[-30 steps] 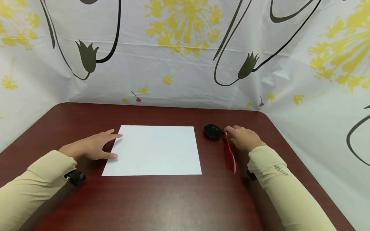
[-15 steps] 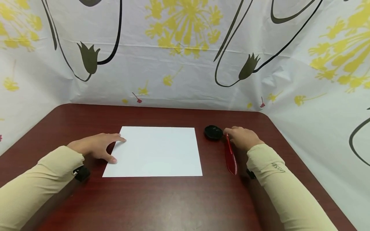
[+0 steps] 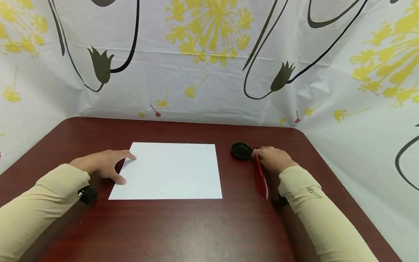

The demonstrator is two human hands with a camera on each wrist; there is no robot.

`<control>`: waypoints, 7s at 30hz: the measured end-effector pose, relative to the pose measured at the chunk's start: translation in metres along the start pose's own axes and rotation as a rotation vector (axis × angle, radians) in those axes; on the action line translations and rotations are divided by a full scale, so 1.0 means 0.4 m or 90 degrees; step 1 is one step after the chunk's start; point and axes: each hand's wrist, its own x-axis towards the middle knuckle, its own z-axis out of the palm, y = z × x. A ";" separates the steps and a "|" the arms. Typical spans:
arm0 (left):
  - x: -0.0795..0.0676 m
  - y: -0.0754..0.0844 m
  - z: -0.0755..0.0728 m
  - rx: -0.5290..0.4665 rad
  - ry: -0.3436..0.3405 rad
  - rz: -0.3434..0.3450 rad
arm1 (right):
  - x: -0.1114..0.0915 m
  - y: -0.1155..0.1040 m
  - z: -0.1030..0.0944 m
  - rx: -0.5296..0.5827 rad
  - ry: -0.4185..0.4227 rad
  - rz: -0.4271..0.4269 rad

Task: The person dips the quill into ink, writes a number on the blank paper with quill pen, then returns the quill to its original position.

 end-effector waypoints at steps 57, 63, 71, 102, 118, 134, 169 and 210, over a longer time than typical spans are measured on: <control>0.006 0.009 0.008 0.011 -0.014 0.026 | -0.017 -0.002 -0.024 0.129 0.077 0.008; 0.008 0.007 0.010 0.011 -0.016 0.026 | -0.009 -0.002 -0.020 0.163 0.097 0.030; 0.006 0.010 0.006 0.004 -0.011 0.026 | -0.001 0.001 -0.019 0.224 0.115 0.039; 0.007 0.001 0.008 0.022 -0.007 0.019 | 0.034 -0.076 -0.023 0.319 0.235 0.059; -0.001 0.000 0.004 0.021 -0.007 0.022 | 0.047 -0.056 -0.011 0.506 0.179 0.134; 0.001 0.001 0.006 0.009 -0.014 0.010 | 0.052 -0.053 -0.024 0.600 0.130 0.226; 0.001 0.019 0.001 0.023 -0.012 0.007 | 0.087 -0.069 -0.012 0.475 0.098 0.231; 0.014 0.034 0.002 0.068 -0.012 -0.016 | 0.195 -0.182 -0.060 0.549 0.051 0.226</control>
